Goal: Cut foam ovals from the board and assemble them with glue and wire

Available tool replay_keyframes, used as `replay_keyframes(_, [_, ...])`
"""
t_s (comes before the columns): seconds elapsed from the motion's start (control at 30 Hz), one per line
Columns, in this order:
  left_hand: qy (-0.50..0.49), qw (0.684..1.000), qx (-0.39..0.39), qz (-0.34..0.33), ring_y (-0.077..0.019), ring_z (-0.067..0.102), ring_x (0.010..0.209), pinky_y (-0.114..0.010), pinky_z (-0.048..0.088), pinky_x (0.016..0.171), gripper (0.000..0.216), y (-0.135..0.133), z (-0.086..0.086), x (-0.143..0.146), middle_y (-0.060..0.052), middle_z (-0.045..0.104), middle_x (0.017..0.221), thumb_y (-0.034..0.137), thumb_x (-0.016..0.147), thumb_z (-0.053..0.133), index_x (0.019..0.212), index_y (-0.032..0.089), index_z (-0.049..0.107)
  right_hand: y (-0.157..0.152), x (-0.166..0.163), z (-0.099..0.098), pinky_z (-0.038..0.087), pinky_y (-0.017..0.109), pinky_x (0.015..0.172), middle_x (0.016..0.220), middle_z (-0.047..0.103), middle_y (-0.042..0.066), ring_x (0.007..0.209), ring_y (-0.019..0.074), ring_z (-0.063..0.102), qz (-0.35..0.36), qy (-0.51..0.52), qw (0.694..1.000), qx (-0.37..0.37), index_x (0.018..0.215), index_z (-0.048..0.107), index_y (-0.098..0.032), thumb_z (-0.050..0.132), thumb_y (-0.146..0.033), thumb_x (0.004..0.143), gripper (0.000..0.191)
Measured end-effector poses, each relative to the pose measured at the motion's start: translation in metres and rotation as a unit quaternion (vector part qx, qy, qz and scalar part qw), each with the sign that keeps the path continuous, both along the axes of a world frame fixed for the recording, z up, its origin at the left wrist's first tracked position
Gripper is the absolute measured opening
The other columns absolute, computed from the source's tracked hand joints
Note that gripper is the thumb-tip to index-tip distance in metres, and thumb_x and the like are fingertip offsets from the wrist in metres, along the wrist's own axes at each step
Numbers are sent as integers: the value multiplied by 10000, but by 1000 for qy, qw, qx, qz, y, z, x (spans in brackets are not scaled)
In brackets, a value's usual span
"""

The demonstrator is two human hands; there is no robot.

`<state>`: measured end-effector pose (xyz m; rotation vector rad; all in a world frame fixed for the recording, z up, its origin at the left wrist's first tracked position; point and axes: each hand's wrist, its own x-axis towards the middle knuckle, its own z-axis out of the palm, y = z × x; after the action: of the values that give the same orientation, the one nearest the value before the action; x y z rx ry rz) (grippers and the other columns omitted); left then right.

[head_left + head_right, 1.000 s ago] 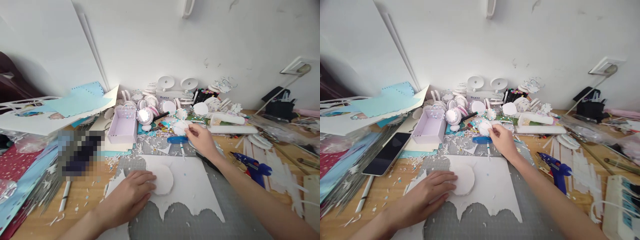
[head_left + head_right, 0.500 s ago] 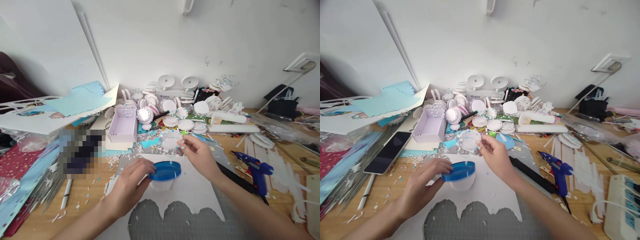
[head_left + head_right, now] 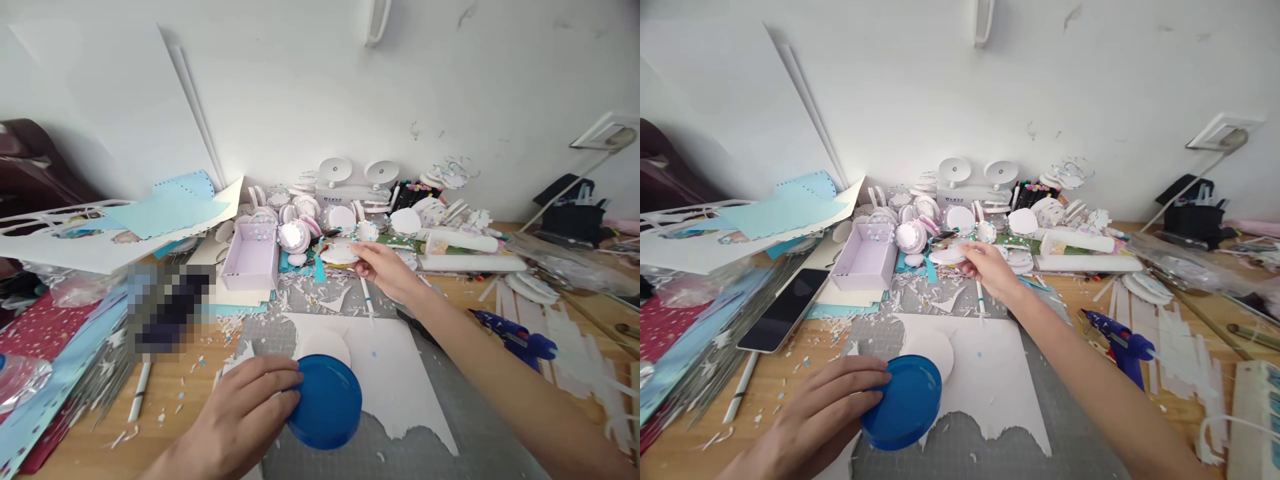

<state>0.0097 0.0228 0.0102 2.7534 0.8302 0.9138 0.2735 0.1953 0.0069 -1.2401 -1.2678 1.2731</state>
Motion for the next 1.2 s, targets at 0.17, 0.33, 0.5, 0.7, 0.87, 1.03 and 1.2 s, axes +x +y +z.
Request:
replay_keyframes(0.17, [-13, 1000, -12, 5, -198, 646, 1007, -292, 547, 850, 185, 1, -2, 2, -85, 723, 979, 68, 887, 480, 1008, 173, 573, 38, 3, 33, 493, 204, 509, 686, 633, 22, 585, 110, 603, -34, -29, 998, 51, 802, 560, -185, 585, -388, 837, 207])
replay_keyframes(0.33, [-19, 999, -11, 36, -198, 643, 1020, -304, 540, 870, 215, 4, -9, -3, -80, 718, 993, 57, 870, 494, 1024, 185, 573, 55, 24, 46, 520, 333, 726, 816, 643, 52, 853, 214, 631, -98, -139, 979, 115, 861, 566, -182, 564, -297, 820, 123])
replay_keyframes(0.5, [43, 990, 26, 131, -195, 635, 953, -336, 523, 859, 132, 36, -12, -6, -64, 696, 957, 107, 893, 484, 913, 196, 578, 1, 32, 24, 478, 423, 852, 1004, 657, 99, 958, 270, 618, -47, -266, 948, 165, 1030, 606, -169, 574, -184, 740, 293])
replay_keyframes(0.7, [163, 970, 17, 177, -235, 616, 860, -366, 521, 706, 212, 116, -21, 29, -101, 658, 843, 98, 911, 438, 780, 144, 598, -94, 6, -5, 490, 400, 947, 1138, 652, 95, 1075, 238, 608, 194, -377, 870, 251, 1129, 616, -210, 529, -250, 843, 302])
replay_keyframes(0.87, [201, 966, -32, 160, -170, 635, 867, -363, 536, 771, 203, 157, -36, 58, -48, 650, 967, 314, 916, 562, 984, 131, 618, -137, -4, -20, 420, 352, 1076, 1407, 501, 80, 1293, 268, 473, 293, -460, 783, 300, 1333, 508, -296, 639, -438, 819, 549])
replay_keyframes(1.03, [169, 970, -58, 166, -284, 519, 1205, -442, 470, 969, 457, 137, -28, 46, -176, 575, 1268, 447, 949, 444, 1226, 94, 529, -149, 1, -17, 418, 362, 1082, 1390, 512, 83, 1282, 275, 473, 318, -509, 738, 309, 1299, 529, -269, 578, -477, 859, 490])
replay_keyframes(1.2, [169, 970, -97, 144, -286, 459, 1281, -452, 429, 1036, 550, 71, -20, 16, -175, 494, 1383, 467, 950, 405, 1366, 106, 401, -128, 10, -37, 485, 408, 997, 1370, 541, 62, 1222, 289, 529, 236, -512, 738, 370, 1270, 533, -288, 600, -507, 825, 500])
